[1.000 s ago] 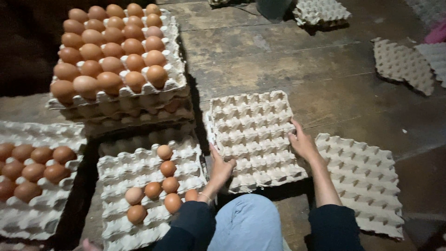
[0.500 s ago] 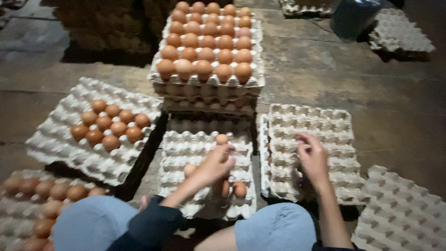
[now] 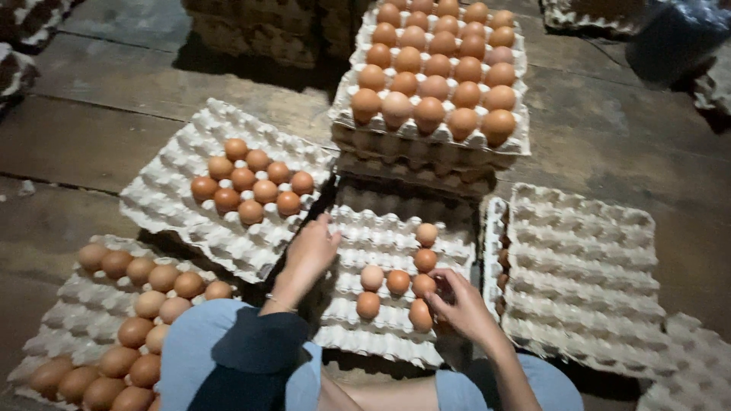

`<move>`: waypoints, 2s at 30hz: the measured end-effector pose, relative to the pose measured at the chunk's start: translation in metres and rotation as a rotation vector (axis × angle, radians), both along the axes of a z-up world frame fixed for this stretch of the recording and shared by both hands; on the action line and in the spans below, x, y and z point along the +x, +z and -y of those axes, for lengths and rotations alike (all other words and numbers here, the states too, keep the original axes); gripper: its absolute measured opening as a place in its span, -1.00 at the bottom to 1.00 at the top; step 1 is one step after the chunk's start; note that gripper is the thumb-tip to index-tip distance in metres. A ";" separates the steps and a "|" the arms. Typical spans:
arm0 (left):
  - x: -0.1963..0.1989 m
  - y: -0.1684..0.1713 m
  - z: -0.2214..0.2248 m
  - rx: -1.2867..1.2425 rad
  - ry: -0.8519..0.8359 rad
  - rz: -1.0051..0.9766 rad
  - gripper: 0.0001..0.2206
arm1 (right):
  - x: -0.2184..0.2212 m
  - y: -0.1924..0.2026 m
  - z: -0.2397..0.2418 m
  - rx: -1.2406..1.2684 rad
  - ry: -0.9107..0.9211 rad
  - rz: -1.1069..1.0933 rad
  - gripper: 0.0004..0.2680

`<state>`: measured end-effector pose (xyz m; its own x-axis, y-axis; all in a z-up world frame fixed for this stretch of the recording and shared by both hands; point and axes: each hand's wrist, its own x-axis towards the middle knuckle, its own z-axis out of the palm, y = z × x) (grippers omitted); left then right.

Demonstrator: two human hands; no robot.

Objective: Sorting and arranging brown eggs into cardboard trays on a wooden floor.

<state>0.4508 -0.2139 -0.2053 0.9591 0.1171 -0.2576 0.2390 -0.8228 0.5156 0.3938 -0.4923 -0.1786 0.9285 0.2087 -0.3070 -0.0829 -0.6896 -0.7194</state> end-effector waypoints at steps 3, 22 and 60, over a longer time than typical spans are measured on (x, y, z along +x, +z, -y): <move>0.000 -0.037 0.000 0.180 0.015 0.118 -0.68 | -0.003 -0.001 -0.016 -0.099 -0.016 -0.027 -0.70; -0.003 -0.045 -0.023 0.448 0.119 0.001 -0.49 | 0.017 -0.030 -0.009 0.655 -0.567 -0.201 -0.71; 0.007 0.023 0.005 -1.368 0.215 -0.505 -0.57 | 0.039 0.014 -0.030 0.330 -0.326 0.112 -0.82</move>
